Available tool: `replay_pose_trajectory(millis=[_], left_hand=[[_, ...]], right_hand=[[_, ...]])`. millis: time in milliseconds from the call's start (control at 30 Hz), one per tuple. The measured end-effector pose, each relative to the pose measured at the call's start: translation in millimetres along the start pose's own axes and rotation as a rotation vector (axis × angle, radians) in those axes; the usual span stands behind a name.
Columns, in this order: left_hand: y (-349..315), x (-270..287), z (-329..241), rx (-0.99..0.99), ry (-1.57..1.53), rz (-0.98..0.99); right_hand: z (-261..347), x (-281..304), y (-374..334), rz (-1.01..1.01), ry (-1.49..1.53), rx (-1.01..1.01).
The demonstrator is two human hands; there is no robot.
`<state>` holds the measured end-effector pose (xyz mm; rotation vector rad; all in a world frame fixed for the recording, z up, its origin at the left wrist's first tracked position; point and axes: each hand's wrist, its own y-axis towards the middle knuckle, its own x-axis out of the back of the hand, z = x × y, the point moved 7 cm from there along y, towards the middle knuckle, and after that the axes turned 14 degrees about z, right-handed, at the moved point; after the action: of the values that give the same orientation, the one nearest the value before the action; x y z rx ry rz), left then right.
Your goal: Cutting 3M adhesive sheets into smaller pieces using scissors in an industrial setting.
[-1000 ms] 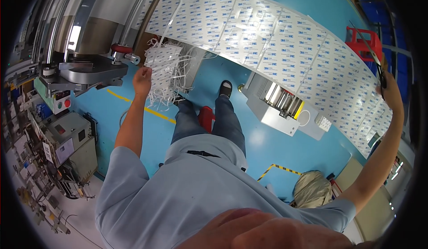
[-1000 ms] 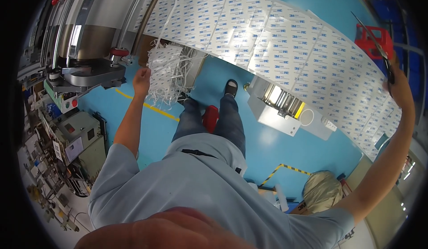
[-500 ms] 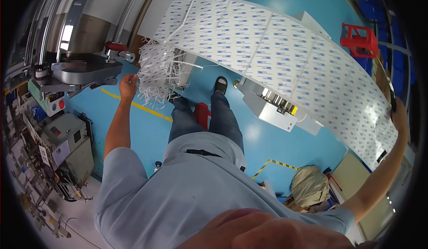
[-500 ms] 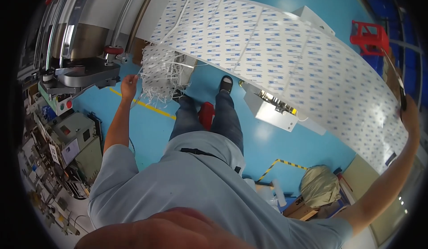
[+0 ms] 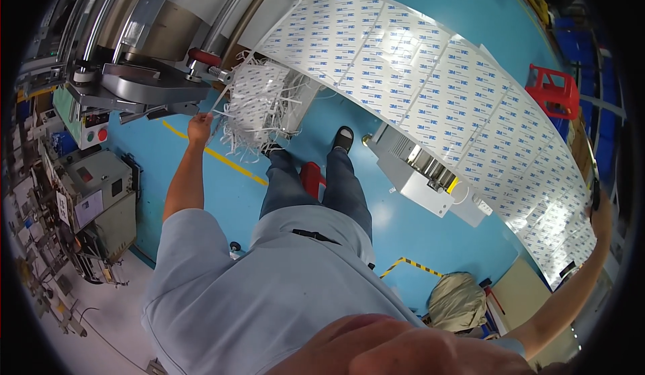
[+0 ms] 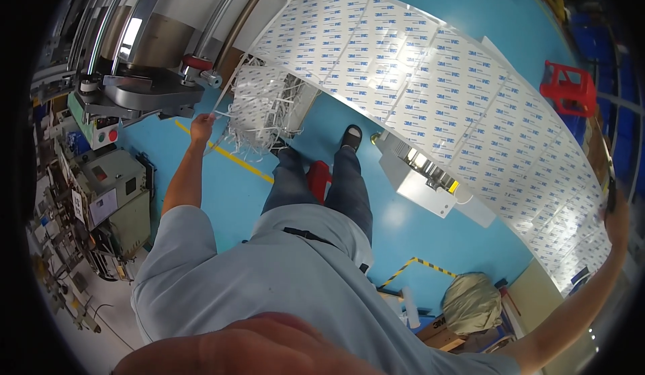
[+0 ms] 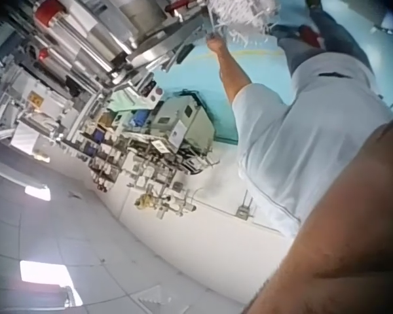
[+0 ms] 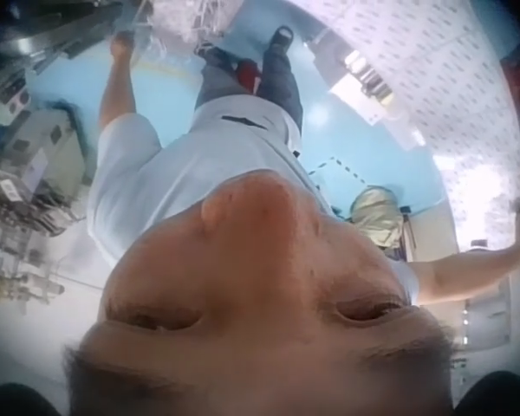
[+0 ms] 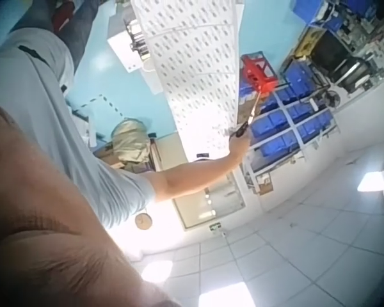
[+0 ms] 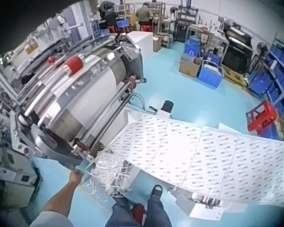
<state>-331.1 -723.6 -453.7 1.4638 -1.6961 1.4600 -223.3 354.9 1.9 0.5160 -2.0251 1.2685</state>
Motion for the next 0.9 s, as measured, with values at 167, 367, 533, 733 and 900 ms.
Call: replay_pose_trajectory(millis=[167,367,533,733,900], left_hand=[[-11,-31,-4,0.286,-0.921,0.356],[-21,-28,57,0.376,-0.652,0.343],[-17,-17,141,0.158,0.165,0.375],[-75,-8,170,0.839,-0.084,0.313],[-105,5,225,0.860,0.221,0.268]], right_hand=[[-8,-1,-3,-0.027,-0.037,-0.005],[-3,10,-7,-0.095,-0.137,-0.013],[4,-5,1,0.004,-0.020,-0.048],[-3,8,-7,-0.058,-0.061,0.007],[-2,7,-4,-0.041,-0.028,-0.023]])
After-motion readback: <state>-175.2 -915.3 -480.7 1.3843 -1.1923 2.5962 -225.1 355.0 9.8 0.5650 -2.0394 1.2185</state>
